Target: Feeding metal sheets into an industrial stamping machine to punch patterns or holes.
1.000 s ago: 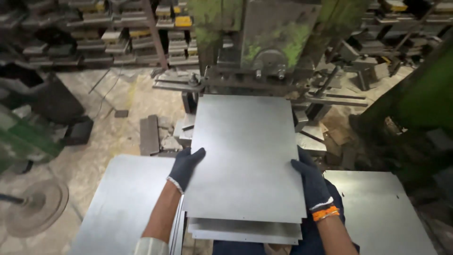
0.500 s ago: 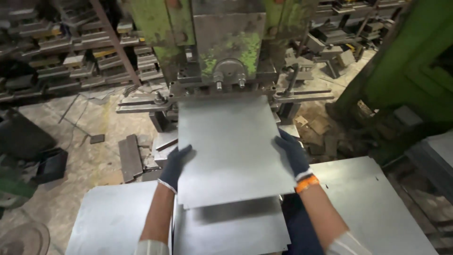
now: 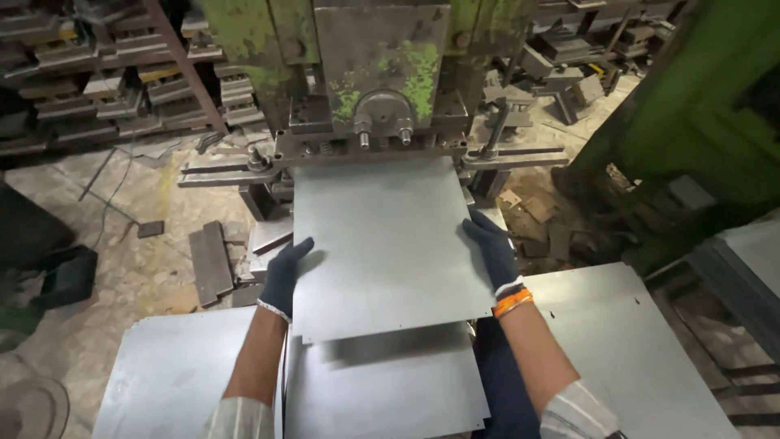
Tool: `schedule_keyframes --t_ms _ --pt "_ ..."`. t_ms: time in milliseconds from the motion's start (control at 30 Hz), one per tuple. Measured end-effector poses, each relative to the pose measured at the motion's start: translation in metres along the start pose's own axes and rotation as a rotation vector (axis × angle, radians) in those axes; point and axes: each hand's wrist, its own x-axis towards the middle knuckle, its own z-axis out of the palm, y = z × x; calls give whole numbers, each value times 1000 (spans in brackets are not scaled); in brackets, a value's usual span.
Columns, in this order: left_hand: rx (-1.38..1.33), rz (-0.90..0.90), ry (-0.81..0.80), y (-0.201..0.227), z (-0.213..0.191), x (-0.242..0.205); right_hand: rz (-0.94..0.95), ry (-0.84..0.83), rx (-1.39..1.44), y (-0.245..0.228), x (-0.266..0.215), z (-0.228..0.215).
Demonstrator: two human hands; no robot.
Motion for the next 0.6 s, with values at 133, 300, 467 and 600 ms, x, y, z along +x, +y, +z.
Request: schedule_keyframes --t_ms 133,300,467,600 --pt "-10 22 14 60 42 -44 -37 -21 14 9 40 9" --pt "344 52 19 76 42 -24 -41 -22 24 28 91 21" --pt "438 69 40 76 35 -17 -31 -5 -49 -11 45 37" --pt "543 44 55 84 56 -31 -11 1 -72 14 78 32"
